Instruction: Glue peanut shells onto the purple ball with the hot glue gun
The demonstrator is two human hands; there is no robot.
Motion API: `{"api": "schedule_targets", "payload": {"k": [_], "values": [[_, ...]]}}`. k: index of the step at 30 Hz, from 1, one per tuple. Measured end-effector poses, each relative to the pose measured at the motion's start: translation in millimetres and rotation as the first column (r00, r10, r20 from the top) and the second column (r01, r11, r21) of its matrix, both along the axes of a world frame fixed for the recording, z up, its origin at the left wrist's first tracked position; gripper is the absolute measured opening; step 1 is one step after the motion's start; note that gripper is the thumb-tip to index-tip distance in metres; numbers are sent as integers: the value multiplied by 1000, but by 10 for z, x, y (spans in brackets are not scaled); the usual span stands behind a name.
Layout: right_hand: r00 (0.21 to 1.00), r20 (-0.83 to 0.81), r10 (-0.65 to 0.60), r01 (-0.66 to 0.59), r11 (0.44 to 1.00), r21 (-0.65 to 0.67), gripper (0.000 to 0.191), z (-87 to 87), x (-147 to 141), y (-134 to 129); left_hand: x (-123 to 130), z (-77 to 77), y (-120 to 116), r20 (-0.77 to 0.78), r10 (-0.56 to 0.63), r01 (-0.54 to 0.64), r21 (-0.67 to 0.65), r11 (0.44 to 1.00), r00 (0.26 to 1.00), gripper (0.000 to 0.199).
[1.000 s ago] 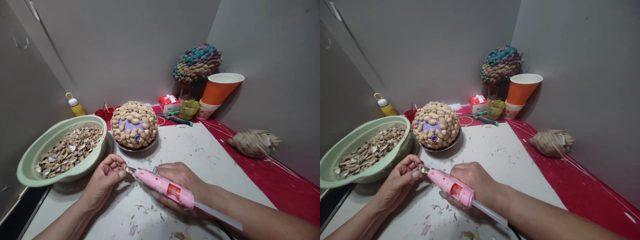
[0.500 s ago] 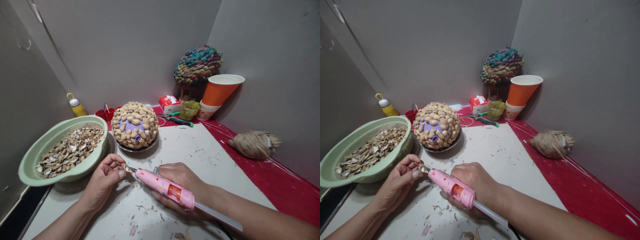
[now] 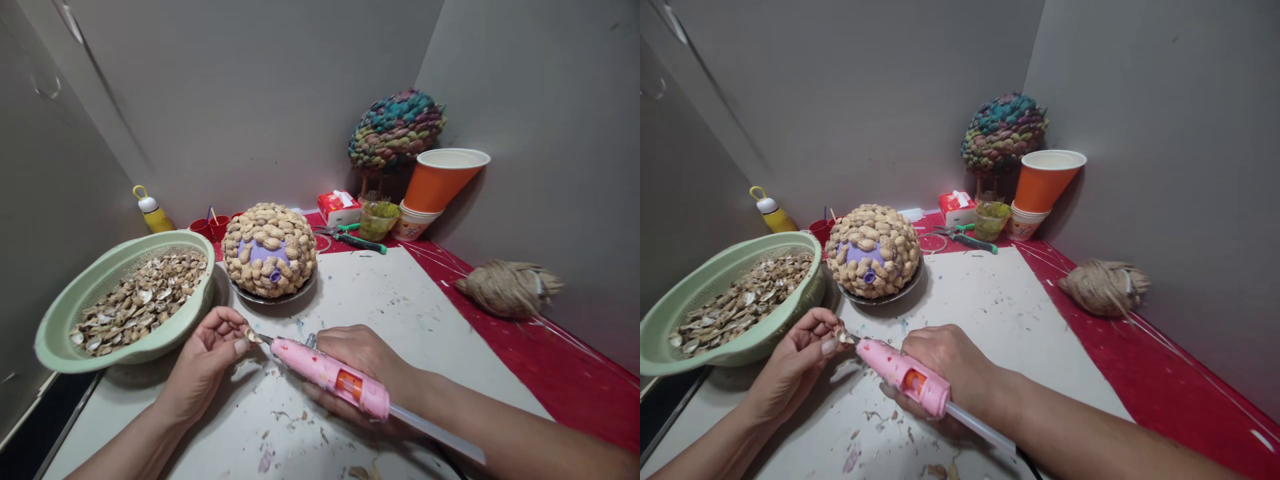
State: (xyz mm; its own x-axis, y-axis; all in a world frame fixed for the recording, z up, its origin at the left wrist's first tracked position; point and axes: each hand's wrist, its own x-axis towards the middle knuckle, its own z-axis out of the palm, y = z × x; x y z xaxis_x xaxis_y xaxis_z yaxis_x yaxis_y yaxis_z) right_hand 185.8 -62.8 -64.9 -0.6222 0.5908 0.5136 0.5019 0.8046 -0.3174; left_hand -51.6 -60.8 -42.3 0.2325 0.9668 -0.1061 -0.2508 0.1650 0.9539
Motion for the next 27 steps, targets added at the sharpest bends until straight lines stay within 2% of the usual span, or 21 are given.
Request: {"api": "schedule_targets", "payload": {"k": [10,21,27], "values": [[1000,5,-2,3,999,-49,33,40,1,11,18,35,-3,14,32,-32,4,999,999,20],[999,-28,15,-16,1000,-19,30,33,8,3,-12,4,11,18,32,-32,29,999,999,19],[1000,9,-13,13,1000,10,33,19,3,17,-11,-1,4,25,31,-32,34,999,999,19]]}}
